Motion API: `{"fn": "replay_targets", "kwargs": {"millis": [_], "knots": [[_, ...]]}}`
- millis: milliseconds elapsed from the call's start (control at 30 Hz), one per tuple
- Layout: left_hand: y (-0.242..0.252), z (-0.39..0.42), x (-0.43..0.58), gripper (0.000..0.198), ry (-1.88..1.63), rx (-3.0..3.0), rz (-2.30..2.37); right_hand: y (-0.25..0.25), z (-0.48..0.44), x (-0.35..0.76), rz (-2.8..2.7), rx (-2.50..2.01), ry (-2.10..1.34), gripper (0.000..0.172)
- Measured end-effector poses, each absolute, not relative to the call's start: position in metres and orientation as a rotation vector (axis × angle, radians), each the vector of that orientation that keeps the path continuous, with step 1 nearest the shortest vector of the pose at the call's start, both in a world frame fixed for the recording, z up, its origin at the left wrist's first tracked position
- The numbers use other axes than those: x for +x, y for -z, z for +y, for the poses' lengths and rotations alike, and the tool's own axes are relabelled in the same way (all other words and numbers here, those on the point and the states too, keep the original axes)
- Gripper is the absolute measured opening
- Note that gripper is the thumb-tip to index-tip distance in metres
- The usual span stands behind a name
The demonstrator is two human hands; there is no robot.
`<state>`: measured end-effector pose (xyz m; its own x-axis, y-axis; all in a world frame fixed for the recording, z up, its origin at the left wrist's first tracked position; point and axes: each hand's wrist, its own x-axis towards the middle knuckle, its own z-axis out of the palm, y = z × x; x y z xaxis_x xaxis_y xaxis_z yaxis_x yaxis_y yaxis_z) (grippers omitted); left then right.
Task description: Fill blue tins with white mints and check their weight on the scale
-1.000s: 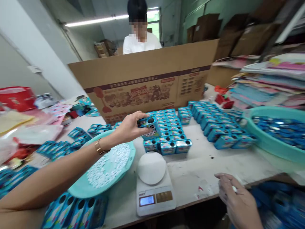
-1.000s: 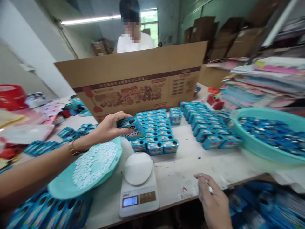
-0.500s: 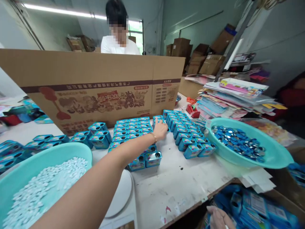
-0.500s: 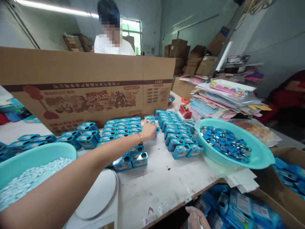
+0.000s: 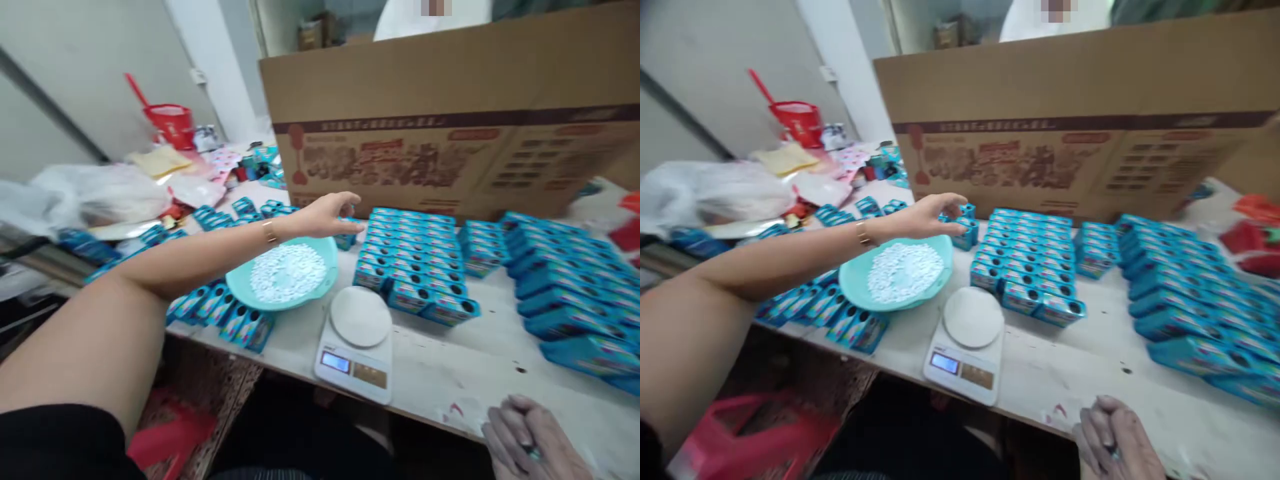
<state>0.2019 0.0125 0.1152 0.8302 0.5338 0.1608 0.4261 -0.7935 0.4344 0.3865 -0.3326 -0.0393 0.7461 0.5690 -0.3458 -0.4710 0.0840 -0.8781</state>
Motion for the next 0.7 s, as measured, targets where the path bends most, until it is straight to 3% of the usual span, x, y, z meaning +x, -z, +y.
{"fn": "replay_targets", "kwargs": {"millis": [133,300,367,533,600,700], "knots": [[-0.111,-0.039,0.057,0.056,-0.298,2.573,0.899,0.008,-0.267,0.343,-0.175,-1.154,-0.997,0.026],[-0.053,-0.105,-0.034,0.050,-0.314,2.737,1.143,-0.017,-0.184,0.291,-0.330,-0.979,-1.250,0.034],[-0.023,-0.125,-0.043,0.054,-0.444,2.781,1.279,-0.019,-0.154,0.273,-0.402,-0.925,-1.327,0.039],[0.048,-0.161,-0.019,0.092,-0.921,2.619,1.598,-0.005,-0.093,0.234,-0.704,-1.055,-1.419,0.040],[0.069,-0.167,-0.005,0.092,-1.055,2.485,1.722,0.001,-0.074,0.223,-0.992,-1.249,-1.345,0.040],[0.087,-0.169,0.010,0.071,-1.243,2.321,1.817,0.004,-0.049,0.214,-1.645,-1.588,-1.008,0.030]]}}
